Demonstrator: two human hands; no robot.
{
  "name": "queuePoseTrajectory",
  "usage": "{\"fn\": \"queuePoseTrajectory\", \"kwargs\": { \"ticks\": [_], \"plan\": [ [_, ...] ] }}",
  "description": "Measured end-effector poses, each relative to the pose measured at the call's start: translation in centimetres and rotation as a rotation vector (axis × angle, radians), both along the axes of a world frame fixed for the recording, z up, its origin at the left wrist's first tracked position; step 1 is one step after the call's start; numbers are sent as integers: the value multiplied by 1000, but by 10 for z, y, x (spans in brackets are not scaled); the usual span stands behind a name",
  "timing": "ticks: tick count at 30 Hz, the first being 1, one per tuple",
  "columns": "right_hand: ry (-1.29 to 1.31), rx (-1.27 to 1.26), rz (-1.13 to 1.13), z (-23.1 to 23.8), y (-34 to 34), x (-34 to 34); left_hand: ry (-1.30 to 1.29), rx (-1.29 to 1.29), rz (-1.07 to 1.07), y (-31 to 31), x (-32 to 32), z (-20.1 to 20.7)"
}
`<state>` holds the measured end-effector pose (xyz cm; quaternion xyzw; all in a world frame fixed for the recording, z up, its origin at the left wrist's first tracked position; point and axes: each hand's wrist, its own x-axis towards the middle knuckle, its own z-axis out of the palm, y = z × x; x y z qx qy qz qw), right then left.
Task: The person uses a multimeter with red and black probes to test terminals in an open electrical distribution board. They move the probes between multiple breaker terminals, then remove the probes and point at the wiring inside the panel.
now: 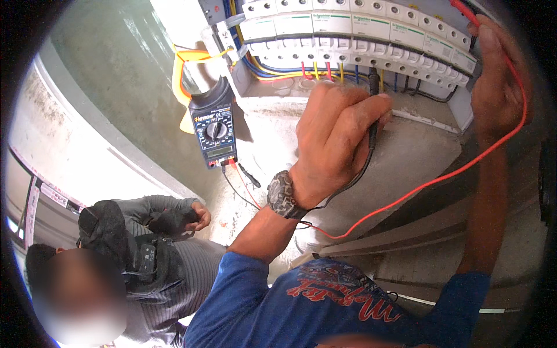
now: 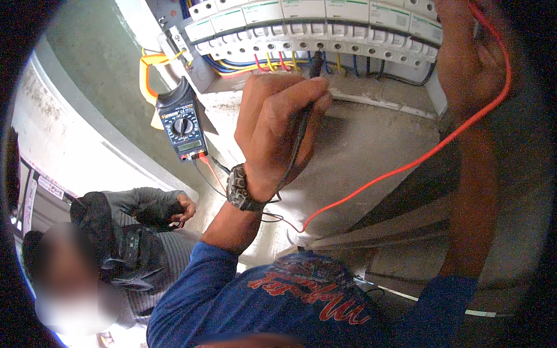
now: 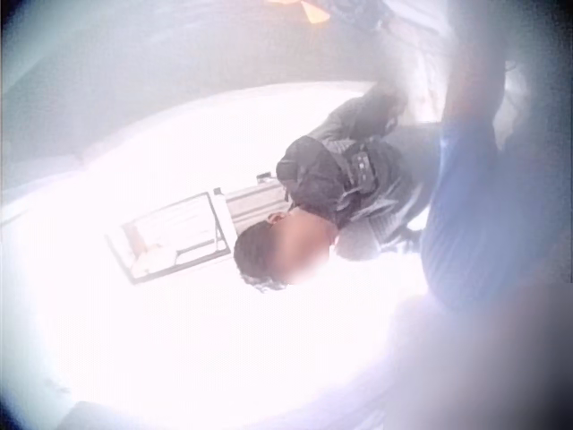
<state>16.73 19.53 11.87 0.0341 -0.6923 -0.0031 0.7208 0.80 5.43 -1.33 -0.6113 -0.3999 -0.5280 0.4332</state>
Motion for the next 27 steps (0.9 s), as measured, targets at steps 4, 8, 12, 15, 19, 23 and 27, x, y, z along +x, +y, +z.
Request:
{"fn": "queuePoseTrajectory", "kwargs": {
  "ticks": [4,8,12,15,19,23,27],
  "plan": [
    [-13,132,4,-21,75,22,35,36,-33,1,0,0],
    [6,197,4,-23,61,17,25,12,-12,-3,2,0],
    [108,-13,114,-25,4,1,11,-15,4,-4,2,-1],
    [89,-134,172,-28,-11,3,18,22,-21,-2,0,0],
    [-20,-128,101,-27,0,13,-15,37,-3,-5,0,-3],
    [113,-15,101,-23,9,-6,-39,-15,21,-18,1,-9],
    [63,-59,150,-27,-1,4,-27,-1,61,-20,-4,-10]
  ]
}}
